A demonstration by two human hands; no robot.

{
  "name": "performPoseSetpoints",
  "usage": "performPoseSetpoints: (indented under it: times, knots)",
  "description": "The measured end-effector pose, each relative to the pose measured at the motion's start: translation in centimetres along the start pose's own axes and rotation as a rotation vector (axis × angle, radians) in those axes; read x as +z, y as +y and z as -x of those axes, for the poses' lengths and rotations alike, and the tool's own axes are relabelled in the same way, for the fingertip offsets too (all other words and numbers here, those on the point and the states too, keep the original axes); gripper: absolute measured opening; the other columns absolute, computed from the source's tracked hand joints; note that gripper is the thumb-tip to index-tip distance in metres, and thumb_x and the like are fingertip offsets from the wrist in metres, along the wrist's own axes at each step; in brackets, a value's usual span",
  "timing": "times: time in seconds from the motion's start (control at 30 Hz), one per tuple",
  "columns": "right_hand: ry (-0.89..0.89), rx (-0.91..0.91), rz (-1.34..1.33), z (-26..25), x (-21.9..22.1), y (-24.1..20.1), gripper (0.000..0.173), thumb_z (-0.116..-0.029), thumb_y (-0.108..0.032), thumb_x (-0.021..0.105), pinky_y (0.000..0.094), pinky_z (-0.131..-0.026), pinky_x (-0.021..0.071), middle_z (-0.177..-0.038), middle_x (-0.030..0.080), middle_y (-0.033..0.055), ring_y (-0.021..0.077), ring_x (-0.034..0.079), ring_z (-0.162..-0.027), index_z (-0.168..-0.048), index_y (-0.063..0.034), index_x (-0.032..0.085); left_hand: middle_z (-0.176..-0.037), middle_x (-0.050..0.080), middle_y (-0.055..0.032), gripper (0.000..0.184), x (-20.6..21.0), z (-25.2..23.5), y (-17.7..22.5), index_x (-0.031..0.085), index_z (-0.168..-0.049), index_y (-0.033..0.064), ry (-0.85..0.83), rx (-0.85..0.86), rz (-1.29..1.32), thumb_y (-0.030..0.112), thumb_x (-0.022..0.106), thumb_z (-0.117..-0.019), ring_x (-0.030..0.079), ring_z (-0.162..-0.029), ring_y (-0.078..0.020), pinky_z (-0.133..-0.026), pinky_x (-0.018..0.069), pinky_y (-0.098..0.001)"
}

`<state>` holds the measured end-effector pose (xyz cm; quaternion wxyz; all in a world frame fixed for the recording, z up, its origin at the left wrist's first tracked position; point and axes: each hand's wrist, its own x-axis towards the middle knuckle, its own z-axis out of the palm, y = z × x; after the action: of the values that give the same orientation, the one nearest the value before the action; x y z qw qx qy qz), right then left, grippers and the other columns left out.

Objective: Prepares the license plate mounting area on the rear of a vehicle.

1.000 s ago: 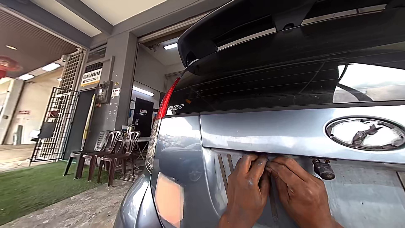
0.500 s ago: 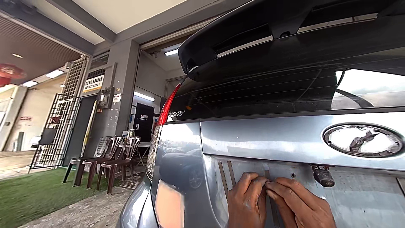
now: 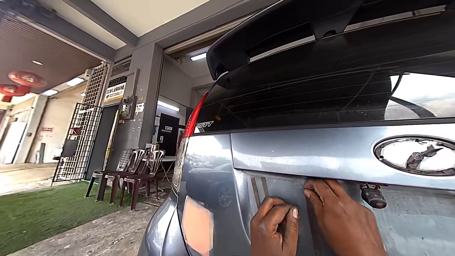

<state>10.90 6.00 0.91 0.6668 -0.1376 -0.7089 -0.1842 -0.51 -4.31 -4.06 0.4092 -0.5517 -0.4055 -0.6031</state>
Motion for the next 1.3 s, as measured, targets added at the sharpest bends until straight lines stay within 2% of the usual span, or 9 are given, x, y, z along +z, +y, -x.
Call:
performPoseSetpoints:
  times: [0.2, 0.37, 0.47, 0.7, 0.87, 0.97, 1.17, 1.23, 1.3]
  knots:
    - [-0.022, -0.07, -0.026, -0.1, 0.1, 0.8, 0.02, -0.0966, -0.025, 0.055, 0.0381, -0.039, 0.0489, -0.088, 0.069, 0.0081, 0.0247, 0.067, -0.058, -0.088, -0.0133, 0.068, -0.099, 0.069, -0.0034, 0.013, 1.2, -0.6, 0.5, 0.08, -0.099, 0.0071, 0.028, -0.044, 0.035, 0.015, 0.074, -0.0916, 0.061, -0.067, 0.0002, -0.054, 0.0526, -0.0141]
    - [-0.015, 0.012, -0.227, 0.2, -0.4, 1.7, 0.027, -0.0969, -0.03, 0.056, 0.0423, -0.05, 0.0544, -0.096, 0.072, 0.0095, 0.0249, 0.07, -0.068, -0.105, -0.0113, 0.074, -0.1, 0.069, -0.0031, 0.012, 0.9, -0.6, 1.1, 0.08, -0.099, 0.0079, 0.027, -0.067, 0.032, 0.014, 0.074, -0.0911, 0.059, -0.065, 0.0005, -0.053, 0.0516, -0.0142]
    - [-0.035, -0.01, -0.189, 0.2, -0.4, 1.3, 0.021, -0.096, -0.028, 0.058, 0.0428, -0.047, 0.053, -0.099, 0.072, 0.0097, 0.0256, 0.071, -0.067, -0.097, -0.0152, 0.074, -0.099, 0.069, -0.0034, 0.012, 0.3, -0.5, 1.0, 0.08, -0.099, 0.0071, 0.038, -0.074, 0.029, 0.013, 0.074, -0.0911, 0.061, -0.065, -0.0001, -0.053, 0.0534, -0.0147]
    - [-0.102, -0.031, -0.007, -0.6, -0.6, 0.3, 0.017, -0.0951, -0.021, 0.057, 0.0425, -0.042, 0.0507, -0.091, 0.07, 0.0109, 0.0278, 0.069, -0.061, -0.088, -0.0119, 0.068, -0.097, 0.068, -0.0021, 0.012, 1.8, -1.0, 0.9, 0.079, -0.098, 0.0076, 0.046, -0.121, 0.03, 0.014, 0.074, -0.0907, 0.06, -0.064, -0.0002, -0.054, 0.053, -0.0151]
    - [-0.048, -0.012, -0.182, 0.1, -0.5, 1.2, 0.027, -0.0938, -0.03, 0.057, 0.0423, -0.046, 0.0512, -0.094, 0.071, 0.0057, 0.0229, 0.068, -0.064, -0.107, -0.0153, 0.075, -0.097, 0.069, -0.0012, 0.012, 2.5, -1.8, 1.3, 0.079, -0.099, 0.0085, 0.1, -0.188, 0.013, 0.015, 0.072, -0.0918, 0.063, -0.068, -0.001, -0.058, 0.0567, -0.0165]
    - [-0.044, 0.007, -0.133, -0.1, -0.3, 0.3, 0.019, -0.0932, -0.027, 0.057, 0.042, -0.043, 0.0503, -0.094, 0.072, 0.0051, 0.0236, 0.07, -0.063, -0.094, -0.018, 0.074, -0.095, 0.069, -0.0011, 0.011, 2.2, -1.8, 1.2, 0.079, -0.098, 0.0081, 0.115, -0.199, 0.018, 0.014, 0.072, -0.0911, 0.063, -0.067, -0.0014, -0.056, 0.0566, -0.0168]
    - [-0.088, -0.023, -0.024, -0.6, -0.4, -0.3, 0.014, -0.0943, -0.019, 0.058, 0.0414, -0.043, 0.0511, -0.089, 0.07, 0.0076, 0.0261, 0.07, -0.064, -0.086, -0.0143, 0.069, -0.095, 0.068, -0.0013, 0.012, 1.8, -1.6, 1.0, 0.079, -0.098, 0.0087, 0.088, -0.214, 0.002, 0.015, 0.071, -0.0917, 0.063, -0.067, -0.0013, -0.057, 0.0565, -0.0168]
    - [-0.092, -0.02, -0.095, -0.5, -0.5, 0.3, 0.014, -0.0937, -0.022, 0.058, 0.0416, -0.044, 0.0512, -0.089, 0.07, 0.006, 0.0244, 0.069, -0.064, -0.09, -0.015, 0.069, -0.096, 0.068, -0.0012, 0.012, 1.5, -1.9, 1.3, 0.079, -0.098, 0.0094, 0.08, -0.206, -0.006, 0.016, 0.071, -0.0923, 0.063, -0.068, -0.0009, -0.058, 0.0562, -0.0167]
    - [-0.129, 0.006, -0.222, -0.2, -1.0, 1.2, 0.021, -0.0946, -0.022, 0.058, 0.045, -0.051, 0.0545, -0.095, 0.07, 0.0074, 0.0252, 0.069, -0.069, -0.106, -0.0124, 0.072, -0.096, 0.069, -0.0008, 0.013, 1.3, -2.1, 1.3, 0.08, -0.099, 0.0101, 0.073, -0.198, -0.013, 0.017, 0.071, -0.0927, 0.063, -0.069, -0.0008, -0.059, 0.0563, -0.0167]
